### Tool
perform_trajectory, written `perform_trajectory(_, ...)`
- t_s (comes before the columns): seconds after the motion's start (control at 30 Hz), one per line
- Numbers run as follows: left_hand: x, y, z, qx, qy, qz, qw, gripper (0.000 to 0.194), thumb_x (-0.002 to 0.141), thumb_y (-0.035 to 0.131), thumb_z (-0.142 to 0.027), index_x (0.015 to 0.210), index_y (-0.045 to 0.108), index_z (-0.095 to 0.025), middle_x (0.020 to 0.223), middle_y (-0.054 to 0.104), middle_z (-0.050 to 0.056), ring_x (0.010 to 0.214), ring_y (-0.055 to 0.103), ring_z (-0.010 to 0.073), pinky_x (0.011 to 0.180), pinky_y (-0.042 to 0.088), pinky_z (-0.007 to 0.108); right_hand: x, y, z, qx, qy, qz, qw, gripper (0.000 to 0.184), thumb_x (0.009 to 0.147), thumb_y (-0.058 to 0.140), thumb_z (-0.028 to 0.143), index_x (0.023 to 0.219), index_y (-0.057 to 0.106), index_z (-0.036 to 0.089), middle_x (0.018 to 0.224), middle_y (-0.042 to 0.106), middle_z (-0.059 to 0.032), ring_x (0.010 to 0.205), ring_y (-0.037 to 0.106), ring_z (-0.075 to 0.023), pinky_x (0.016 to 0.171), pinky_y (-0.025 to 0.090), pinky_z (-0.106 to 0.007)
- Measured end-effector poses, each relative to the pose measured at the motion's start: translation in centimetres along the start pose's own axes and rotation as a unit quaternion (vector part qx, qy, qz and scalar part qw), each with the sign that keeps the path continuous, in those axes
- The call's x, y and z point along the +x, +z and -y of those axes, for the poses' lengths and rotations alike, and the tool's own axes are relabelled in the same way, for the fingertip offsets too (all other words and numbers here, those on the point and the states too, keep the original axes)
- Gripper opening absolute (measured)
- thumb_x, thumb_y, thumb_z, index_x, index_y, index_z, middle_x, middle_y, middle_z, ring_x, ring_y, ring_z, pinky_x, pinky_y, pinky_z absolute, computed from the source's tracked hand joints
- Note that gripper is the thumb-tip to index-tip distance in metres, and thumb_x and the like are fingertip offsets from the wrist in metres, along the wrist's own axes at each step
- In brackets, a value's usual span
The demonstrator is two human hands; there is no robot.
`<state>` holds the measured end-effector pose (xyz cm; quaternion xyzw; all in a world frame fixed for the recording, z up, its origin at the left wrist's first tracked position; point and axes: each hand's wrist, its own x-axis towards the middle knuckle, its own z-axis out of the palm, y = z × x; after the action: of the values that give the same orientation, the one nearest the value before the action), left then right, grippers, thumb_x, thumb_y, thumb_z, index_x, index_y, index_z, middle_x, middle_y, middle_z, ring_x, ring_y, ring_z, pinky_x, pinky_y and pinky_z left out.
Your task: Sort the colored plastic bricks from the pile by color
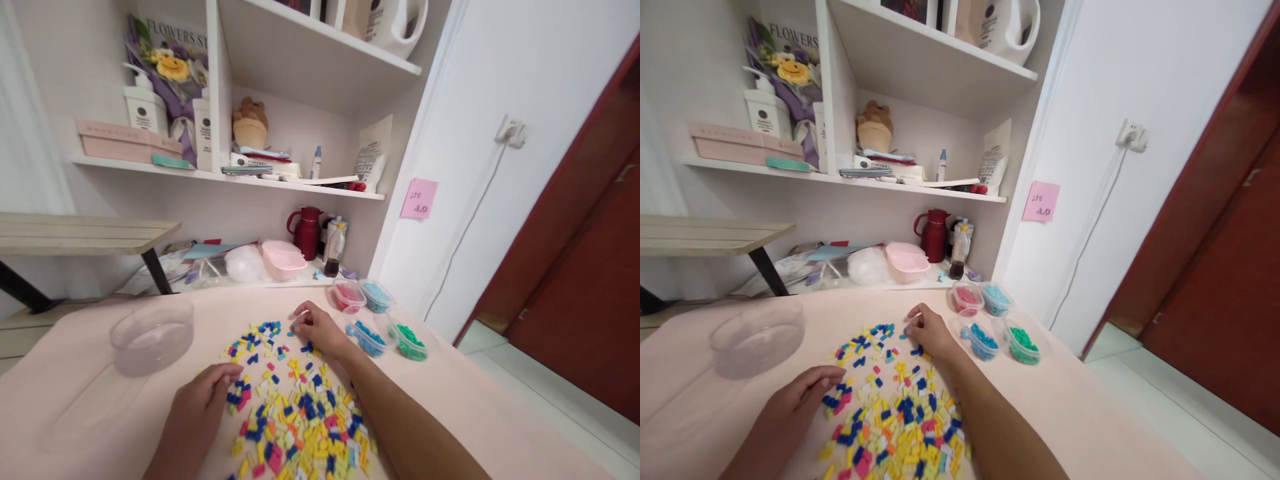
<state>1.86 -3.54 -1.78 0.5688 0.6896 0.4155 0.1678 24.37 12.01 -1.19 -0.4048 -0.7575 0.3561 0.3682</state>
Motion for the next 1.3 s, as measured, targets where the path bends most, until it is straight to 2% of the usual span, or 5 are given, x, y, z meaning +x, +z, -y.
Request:
perform_trajectory(0.3,0.1,-0.2,-0.2,0.003,-0.002,-0.006,1.000,0.036,0.077,0.044,-0.044,0.086,0.075,-0.027,0.094,0.079,-0.001,0.093,0.073,0.0225,0.084,0.056,0.031,0.3,-6.2,7.1,-0.312,0.035,-0.092,0.945,0.025,0.080,0.053,0.011,0.092,0.071,0.025,0.098,0.071,-0.0035,0.093,0.063,-0.0210,0.082,0.042,-0.032)
perform_trajectory(0.53,0.2,0.0,0.2,0.014,-0.017,-0.002,1.000,0.037,0.076,0.044,-0.046,0.087,0.075,-0.028,0.096,0.079,-0.001,0.094,0.073,0.0230,0.083,0.057,0.032,-0.7,-10.1,8.1,-0.439,0.136,-0.116,0.880,0.023,0.084,0.050,0.016,0.089,0.072,0.018,0.097,0.071,-0.0157,0.102,0.061,-0.0317,0.087,0.037,-0.045)
perform_trajectory(0.73,0.4,0.2,0.6,0.013,-0.017,-0.005,1.000,0.036,0.077,0.046,-0.045,0.088,0.075,-0.028,0.096,0.079,-0.001,0.094,0.073,0.0227,0.084,0.056,0.030,-0.8,-7.5,8.5,-0.390,0.078,0.046,0.916,0.023,0.084,0.058,0.029,0.104,0.070,0.031,0.092,0.073,0.0028,0.073,0.065,-0.0131,0.063,0.041,-0.023)
perform_trajectory(0.87,0.2,0.1,0.5,0.005,-0.014,0.001,1.000,0.035,0.078,0.046,-0.045,0.087,0.075,-0.028,0.096,0.079,0.000,0.094,0.073,0.0228,0.085,0.056,0.031,-1.1,-4.9,8.8,-0.404,0.039,0.101,0.908,0.021,0.083,0.061,0.029,0.100,0.073,0.028,0.095,0.073,-0.0005,0.083,0.065,-0.0173,0.066,0.042,-0.025)
perform_trajectory(1.3,0.0,0.2,0.5,-0.005,0.002,0.006,1.000,0.036,0.081,0.041,-0.039,0.089,0.073,-0.026,0.099,0.079,0.001,0.097,0.072,0.0218,0.088,0.054,0.031,-5.1,-2.8,4.4,-0.441,-0.013,-0.035,0.897,0.030,0.095,0.047,0.023,0.119,0.064,0.028,0.121,0.060,-0.0056,0.090,0.066,-0.0178,0.072,0.043,-0.026)
